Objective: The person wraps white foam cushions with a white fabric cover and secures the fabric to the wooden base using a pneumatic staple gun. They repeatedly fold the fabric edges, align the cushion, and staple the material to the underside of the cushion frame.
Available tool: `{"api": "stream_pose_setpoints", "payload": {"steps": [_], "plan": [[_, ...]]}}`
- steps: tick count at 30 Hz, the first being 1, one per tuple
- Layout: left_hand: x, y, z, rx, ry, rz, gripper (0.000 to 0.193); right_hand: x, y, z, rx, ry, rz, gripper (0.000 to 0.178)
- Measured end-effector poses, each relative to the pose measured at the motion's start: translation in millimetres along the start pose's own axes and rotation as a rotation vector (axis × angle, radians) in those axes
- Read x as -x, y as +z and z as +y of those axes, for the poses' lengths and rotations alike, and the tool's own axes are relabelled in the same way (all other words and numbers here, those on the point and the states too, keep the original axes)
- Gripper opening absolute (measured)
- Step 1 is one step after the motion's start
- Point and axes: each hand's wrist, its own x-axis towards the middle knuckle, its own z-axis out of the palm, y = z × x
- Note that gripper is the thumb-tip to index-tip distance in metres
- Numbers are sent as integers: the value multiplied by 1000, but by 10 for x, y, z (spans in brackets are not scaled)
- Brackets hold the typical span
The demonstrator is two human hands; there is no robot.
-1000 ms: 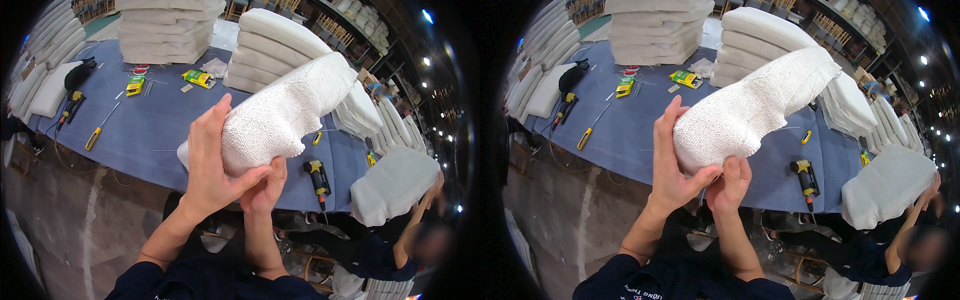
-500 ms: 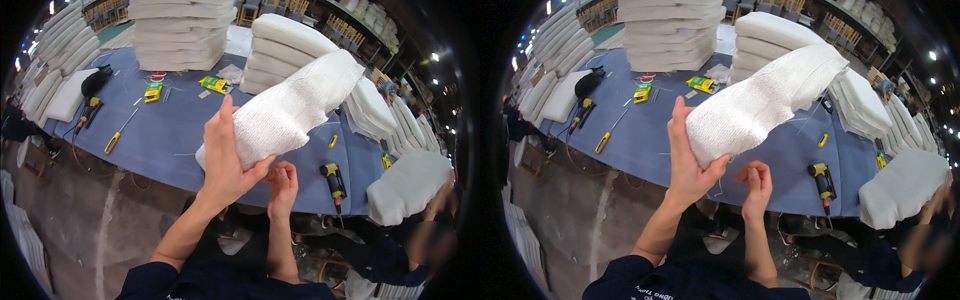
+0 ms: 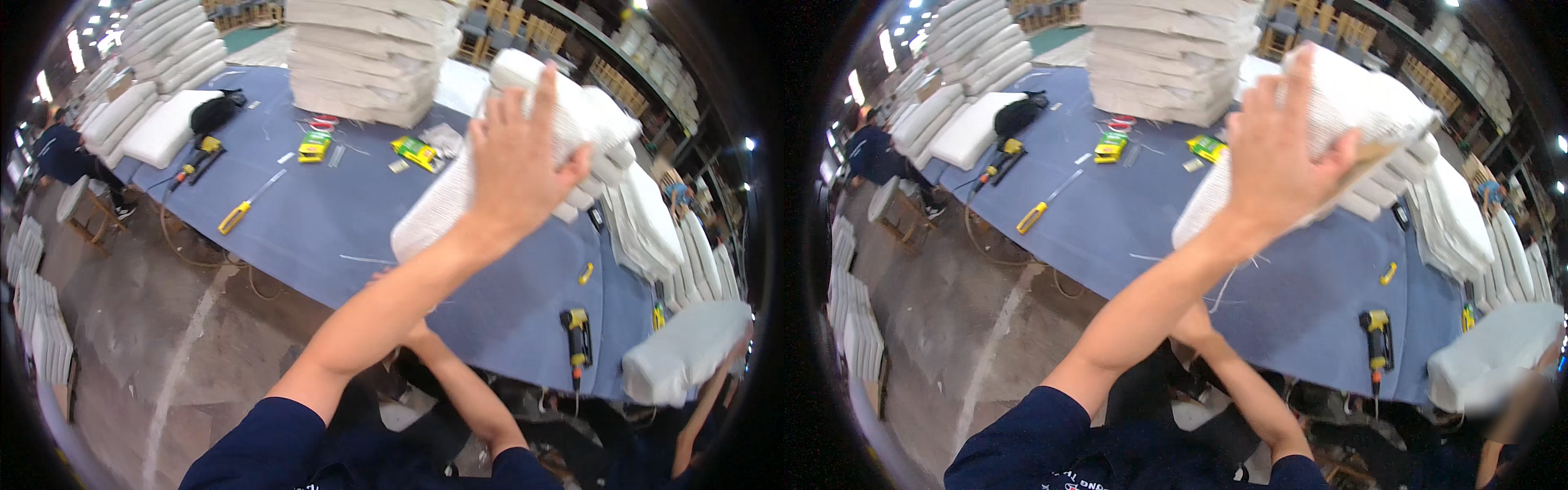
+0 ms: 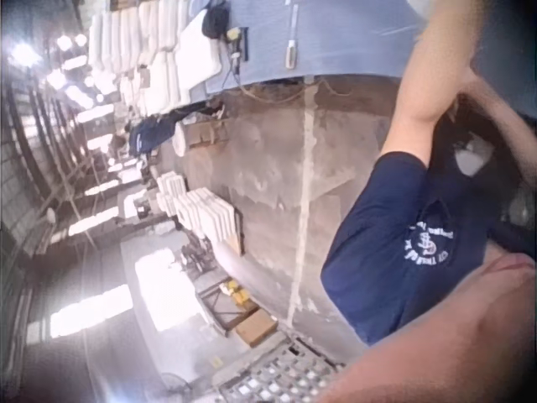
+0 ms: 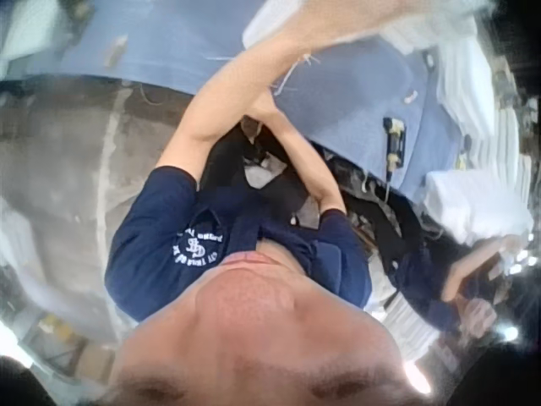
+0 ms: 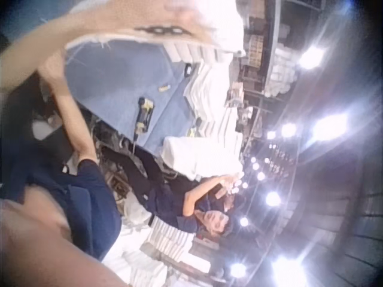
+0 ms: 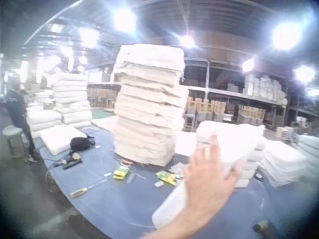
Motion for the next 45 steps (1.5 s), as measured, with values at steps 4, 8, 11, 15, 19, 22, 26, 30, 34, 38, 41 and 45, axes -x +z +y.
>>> {"api": "stream_pose_setpoints", "payload": {"steps": [4, 8, 11, 15, 19, 22, 26, 30, 34, 38, 41, 45], "plan": [[-345, 352, 143, 66, 30, -37, 97, -833, -481, 1145, 434, -106, 14, 67], [-505, 409, -172, 12, 57, 3, 95, -1807, -548, 1730, 1033, -148, 205, 69], [-512, 325, -170, 68, 37, 4, 93, -2084, -816, 1973, 1074, -230, 283, 63], [-418, 360, -348, 97, 99, 50, 91, -2179, -854, 2237, 978, -274, 240, 62], [-343, 437, -149, 104, 143, 24, 93, -2145, -858, 2319, 887, -225, 208, 62], [-330, 453, 15, 37, 135, 16, 94, -1984, -666, 2201, 732, -156, 175, 62], [-365, 504, 247, 36, 134, 51, 94, -1209, -628, 2268, 357, 124, 105, 64], [-128, 302, 57, 1, 12, -2, 92, -97, -342, 437, 692, 41, 220, 60], [118, -18, -76, -64, 13, 88, 86, 1073, -430, 182, 899, 120, 231, 45], [608, -114, 55, 1, -85, 96, 82, 1836, -907, 244, 933, 311, 231, 41], [852, -273, 249, 36, -137, 90, 87, 1882, -1246, 387, 893, 400, 186, 40], [1172, -433, 336, 157, -186, 68, 98, 1856, -1477, 426, 998, 309, 155, 35]]}}
